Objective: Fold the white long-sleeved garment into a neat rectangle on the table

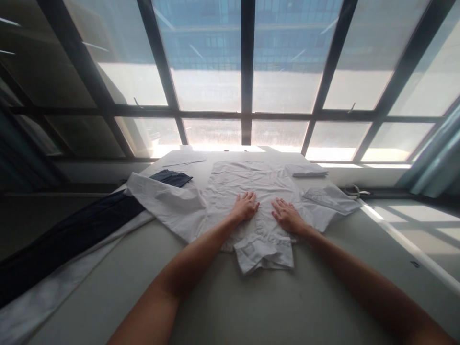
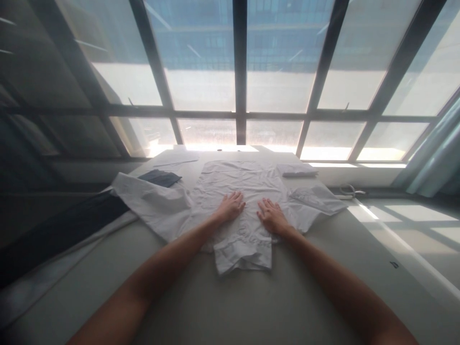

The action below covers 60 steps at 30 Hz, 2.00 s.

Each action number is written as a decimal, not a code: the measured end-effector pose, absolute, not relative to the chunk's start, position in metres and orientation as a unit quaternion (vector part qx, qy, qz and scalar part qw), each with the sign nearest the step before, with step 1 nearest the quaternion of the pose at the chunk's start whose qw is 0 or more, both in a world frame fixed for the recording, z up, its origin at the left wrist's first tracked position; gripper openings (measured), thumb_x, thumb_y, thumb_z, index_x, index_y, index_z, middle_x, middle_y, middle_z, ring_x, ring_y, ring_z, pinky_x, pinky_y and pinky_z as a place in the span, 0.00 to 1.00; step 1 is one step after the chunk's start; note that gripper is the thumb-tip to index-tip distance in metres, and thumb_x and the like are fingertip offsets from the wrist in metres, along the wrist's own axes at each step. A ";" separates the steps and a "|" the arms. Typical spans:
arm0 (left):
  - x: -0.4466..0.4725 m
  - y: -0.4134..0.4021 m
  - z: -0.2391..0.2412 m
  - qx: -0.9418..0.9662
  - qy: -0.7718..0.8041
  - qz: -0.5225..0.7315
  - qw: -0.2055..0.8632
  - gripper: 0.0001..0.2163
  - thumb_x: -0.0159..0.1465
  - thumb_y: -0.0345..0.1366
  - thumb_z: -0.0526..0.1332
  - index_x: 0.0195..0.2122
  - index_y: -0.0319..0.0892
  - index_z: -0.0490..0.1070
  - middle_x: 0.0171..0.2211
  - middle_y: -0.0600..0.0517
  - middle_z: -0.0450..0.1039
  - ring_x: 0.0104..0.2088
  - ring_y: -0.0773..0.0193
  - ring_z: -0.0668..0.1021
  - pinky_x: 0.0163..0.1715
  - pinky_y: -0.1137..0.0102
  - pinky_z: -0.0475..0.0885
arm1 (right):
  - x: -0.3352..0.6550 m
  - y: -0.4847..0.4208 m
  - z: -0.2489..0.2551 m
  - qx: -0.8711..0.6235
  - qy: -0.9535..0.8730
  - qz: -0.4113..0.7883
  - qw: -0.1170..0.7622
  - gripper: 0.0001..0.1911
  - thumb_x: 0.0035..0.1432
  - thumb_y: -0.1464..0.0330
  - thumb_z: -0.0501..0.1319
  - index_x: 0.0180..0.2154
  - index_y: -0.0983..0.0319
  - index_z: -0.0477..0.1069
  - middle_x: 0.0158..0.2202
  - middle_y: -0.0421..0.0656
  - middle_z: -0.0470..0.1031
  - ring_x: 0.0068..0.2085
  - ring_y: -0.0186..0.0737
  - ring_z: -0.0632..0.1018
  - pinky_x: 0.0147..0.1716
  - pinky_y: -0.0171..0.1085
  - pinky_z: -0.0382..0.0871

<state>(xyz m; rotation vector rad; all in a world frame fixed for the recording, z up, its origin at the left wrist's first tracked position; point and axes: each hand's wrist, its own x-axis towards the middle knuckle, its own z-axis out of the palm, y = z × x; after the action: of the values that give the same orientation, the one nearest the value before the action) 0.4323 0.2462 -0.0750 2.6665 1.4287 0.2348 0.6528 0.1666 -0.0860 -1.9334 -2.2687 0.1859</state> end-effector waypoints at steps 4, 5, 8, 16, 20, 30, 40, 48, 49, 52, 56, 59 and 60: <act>0.431 0.245 -0.075 0.879 0.466 0.081 0.057 0.27 0.77 0.48 0.43 0.73 0.43 0.55 0.75 0.42 0.51 0.75 0.46 0.53 0.70 0.43 0.49 | 0.652 0.165 -0.086 -0.651 -0.753 0.054 0.072 0.32 0.76 0.58 0.45 0.73 0.64 0.56 0.76 0.53 0.49 0.76 0.50 0.51 0.72 0.53 0.43; 0.431 0.244 -0.075 0.879 0.467 0.082 0.057 0.27 0.77 0.47 0.43 0.73 0.43 0.55 0.75 0.42 0.51 0.75 0.47 0.53 0.70 0.43 0.49 | 0.650 0.164 -0.086 -0.652 -0.753 0.054 0.067 0.32 0.76 0.57 0.44 0.73 0.64 0.56 0.76 0.53 0.48 0.76 0.51 0.50 0.72 0.54 0.43; 0.431 0.244 -0.076 0.877 0.469 0.089 0.055 0.26 0.77 0.47 0.44 0.73 0.44 0.56 0.75 0.43 0.52 0.74 0.47 0.54 0.71 0.44 0.48 | 0.640 0.160 -0.085 -0.636 -0.767 0.065 0.049 0.32 0.77 0.56 0.40 0.75 0.62 0.52 0.77 0.53 0.45 0.76 0.50 0.48 0.71 0.58 0.43; 0.433 0.247 -0.081 0.876 0.470 0.087 0.056 0.27 0.78 0.47 0.43 0.73 0.41 0.56 0.75 0.42 0.51 0.74 0.47 0.54 0.70 0.43 0.48 | 0.604 0.197 -0.074 -0.662 -0.734 0.128 0.078 0.34 0.77 0.54 0.34 0.76 0.58 0.46 0.78 0.50 0.41 0.76 0.55 0.45 0.67 0.70 0.45; 0.432 0.249 -0.083 0.879 0.463 0.097 0.051 0.26 0.78 0.43 0.42 0.74 0.43 0.54 0.74 0.43 0.53 0.73 0.48 0.57 0.70 0.44 0.50 | 0.589 0.225 -0.078 -0.619 -0.776 0.094 0.083 0.31 0.76 0.63 0.37 0.75 0.59 0.49 0.77 0.49 0.46 0.76 0.49 0.48 0.70 0.63 0.43; 0.432 0.247 -0.080 0.874 0.471 0.091 0.070 0.27 0.76 0.42 0.43 0.74 0.42 0.56 0.75 0.45 0.51 0.74 0.48 0.54 0.71 0.45 0.47 | 0.638 0.256 -0.086 -0.668 -0.741 0.044 0.050 0.34 0.75 0.57 0.40 0.75 0.64 0.49 0.77 0.51 0.45 0.76 0.49 0.49 0.72 0.56 0.43; 0.430 0.246 -0.077 0.872 0.476 0.085 0.081 0.27 0.76 0.43 0.43 0.74 0.42 0.56 0.75 0.46 0.50 0.74 0.48 0.54 0.71 0.45 0.48 | 0.709 0.281 -0.094 -0.757 -0.652 0.019 0.034 0.35 0.74 0.57 0.39 0.75 0.66 0.50 0.77 0.52 0.46 0.75 0.50 0.52 0.72 0.50 0.45; 0.430 0.246 -0.077 0.870 0.479 0.085 0.079 0.27 0.76 0.44 0.44 0.73 0.44 0.56 0.75 0.46 0.51 0.74 0.48 0.54 0.71 0.45 0.49 | 0.705 0.276 -0.094 -0.751 -0.659 -0.004 0.037 0.34 0.74 0.57 0.40 0.74 0.65 0.53 0.76 0.55 0.49 0.74 0.51 0.55 0.70 0.52 0.49; 0.430 0.247 -0.077 0.870 0.479 0.085 0.078 0.27 0.76 0.44 0.44 0.73 0.44 0.57 0.75 0.46 0.51 0.74 0.48 0.54 0.71 0.45 0.49 | 0.705 0.275 -0.093 -0.748 -0.662 -0.002 0.036 0.34 0.75 0.58 0.40 0.74 0.65 0.52 0.76 0.55 0.49 0.74 0.51 0.55 0.70 0.53 0.49; 0.429 0.247 -0.078 0.872 0.476 0.085 0.074 0.27 0.76 0.44 0.44 0.73 0.43 0.56 0.75 0.46 0.51 0.74 0.48 0.54 0.71 0.45 0.49 | 0.705 0.269 -0.090 -0.735 -0.677 0.022 0.022 0.34 0.75 0.57 0.39 0.75 0.64 0.50 0.76 0.56 0.45 0.75 0.51 0.51 0.70 0.56 0.47; 0.429 0.248 -0.079 0.874 0.476 0.076 0.069 0.27 0.76 0.44 0.43 0.74 0.43 0.55 0.75 0.45 0.50 0.74 0.48 0.54 0.71 0.45 0.49 | 0.698 0.263 -0.078 -0.733 -0.675 0.082 -0.001 0.32 0.76 0.57 0.40 0.75 0.61 0.48 0.77 0.53 0.41 0.76 0.49 0.45 0.71 0.60 0.39; 0.429 0.248 -0.079 0.874 0.477 0.071 0.067 0.27 0.76 0.44 0.43 0.74 0.44 0.54 0.76 0.45 0.50 0.74 0.48 0.53 0.71 0.45 0.49 | 0.681 0.261 -0.070 -0.740 -0.663 0.109 -0.005 0.32 0.76 0.57 0.42 0.75 0.62 0.49 0.77 0.55 0.44 0.76 0.54 0.46 0.70 0.65 0.39; 0.429 0.249 -0.080 0.874 0.477 0.072 0.067 0.27 0.76 0.44 0.43 0.74 0.43 0.55 0.76 0.45 0.50 0.74 0.48 0.54 0.71 0.44 0.49 | 0.673 0.260 -0.068 -0.734 -0.670 0.111 0.001 0.33 0.76 0.56 0.42 0.75 0.62 0.48 0.77 0.55 0.44 0.76 0.53 0.46 0.70 0.64 0.40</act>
<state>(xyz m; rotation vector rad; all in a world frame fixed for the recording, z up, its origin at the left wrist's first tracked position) 0.4291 0.2486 -0.0797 2.6336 1.4368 0.2156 0.6730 0.2604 -0.0683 -2.3044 -2.1033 0.3498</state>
